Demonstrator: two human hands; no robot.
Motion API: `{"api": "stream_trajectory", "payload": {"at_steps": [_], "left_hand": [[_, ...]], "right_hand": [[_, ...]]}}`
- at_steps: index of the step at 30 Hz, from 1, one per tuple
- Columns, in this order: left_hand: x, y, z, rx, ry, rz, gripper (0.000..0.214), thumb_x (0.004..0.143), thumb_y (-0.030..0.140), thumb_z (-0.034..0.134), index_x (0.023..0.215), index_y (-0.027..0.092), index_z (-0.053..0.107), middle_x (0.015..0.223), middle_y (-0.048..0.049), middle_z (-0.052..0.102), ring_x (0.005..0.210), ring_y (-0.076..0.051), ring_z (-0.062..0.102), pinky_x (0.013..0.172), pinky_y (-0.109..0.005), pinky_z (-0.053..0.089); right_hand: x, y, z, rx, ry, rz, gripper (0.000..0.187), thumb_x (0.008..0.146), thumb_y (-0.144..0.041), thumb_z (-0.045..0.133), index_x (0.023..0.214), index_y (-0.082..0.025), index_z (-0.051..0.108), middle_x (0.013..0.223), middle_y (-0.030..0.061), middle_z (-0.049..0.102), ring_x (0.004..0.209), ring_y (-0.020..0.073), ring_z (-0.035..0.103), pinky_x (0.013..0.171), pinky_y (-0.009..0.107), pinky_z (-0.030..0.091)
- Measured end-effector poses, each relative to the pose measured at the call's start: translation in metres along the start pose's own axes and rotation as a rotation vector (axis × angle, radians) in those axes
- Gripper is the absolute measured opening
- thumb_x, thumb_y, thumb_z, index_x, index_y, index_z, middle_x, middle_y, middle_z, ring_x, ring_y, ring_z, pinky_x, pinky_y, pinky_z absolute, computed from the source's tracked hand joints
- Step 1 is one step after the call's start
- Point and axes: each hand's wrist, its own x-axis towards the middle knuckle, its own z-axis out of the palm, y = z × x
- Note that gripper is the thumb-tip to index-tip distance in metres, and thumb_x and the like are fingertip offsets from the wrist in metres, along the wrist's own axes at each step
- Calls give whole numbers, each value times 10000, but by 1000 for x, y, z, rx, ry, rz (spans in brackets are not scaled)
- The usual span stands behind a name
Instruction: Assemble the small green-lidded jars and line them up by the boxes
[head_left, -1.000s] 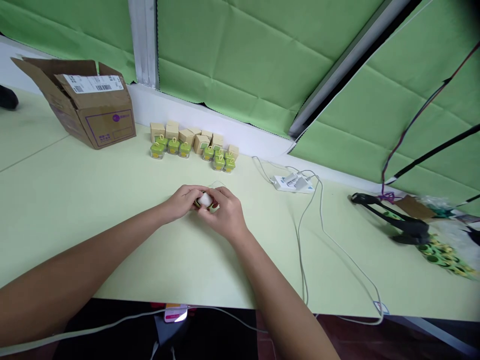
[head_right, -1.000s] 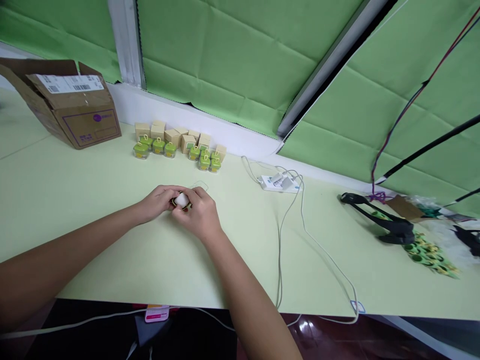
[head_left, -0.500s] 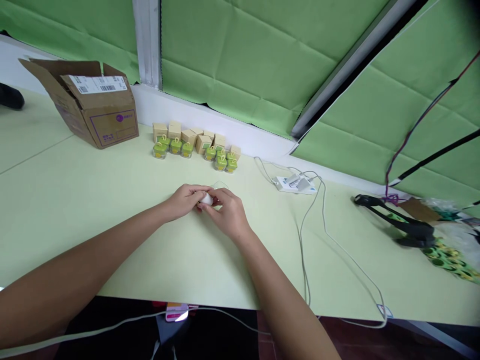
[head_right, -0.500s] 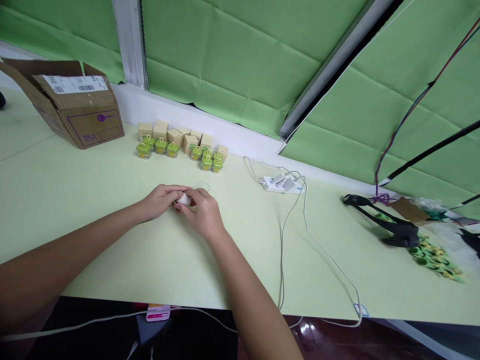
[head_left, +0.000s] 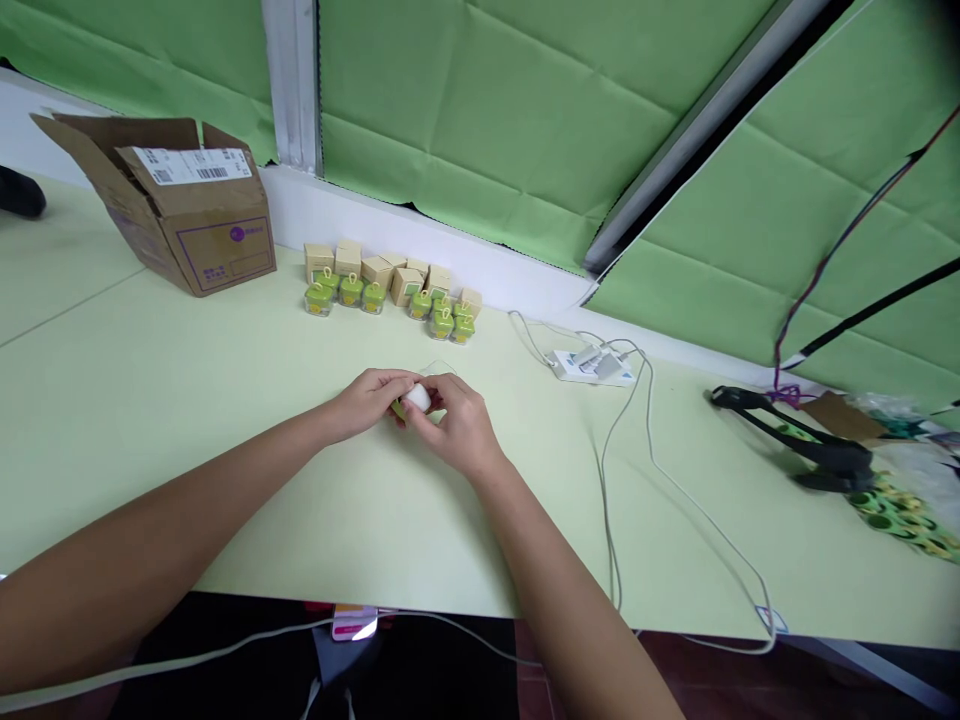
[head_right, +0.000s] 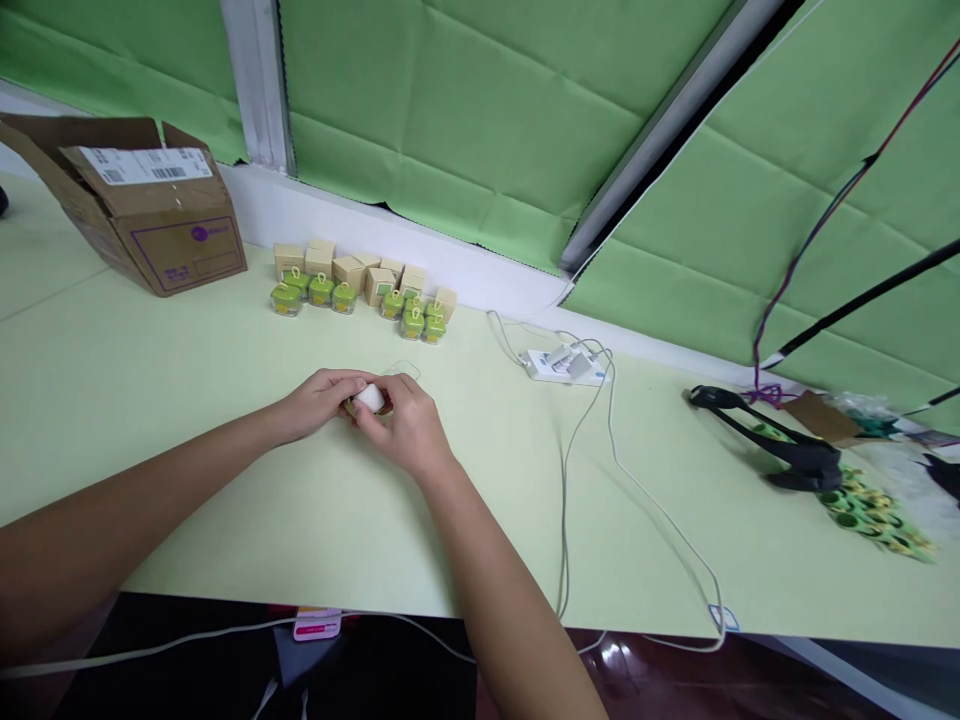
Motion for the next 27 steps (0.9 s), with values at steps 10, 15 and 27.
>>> {"api": "stream_trajectory", "payload": {"at_steps": [10,15,27], "left_hand": [[6,3,-22,177,213,24,506,912,637,624,1086,174,731,833,-43,670,620,-135,572,564,-269,475],[5,3,-38,758,220,125,458,987,602,504,991,219,756,883,-52,737,723,-190,618,647,-288,442],[-15,23,-2,830,214,660,443,986,424,598,1374,210,625,1363,-134,641,1288,-279,576,1089,-425,487]], "right_hand": [[8,6,-1,765,78,449,443,804,-595,769,999,-211,666,961,50,732,842,190,718,835,386,643],[11,4,-7,1014,46,555,516,772,-577,812,1133,-231,682,986,49,759,898,212,762,892,414,645],[9,-10,-7,1033,46,538,526,697,-595,883,1037,-244,689,977,18,768,863,186,761,933,431,663]]}}
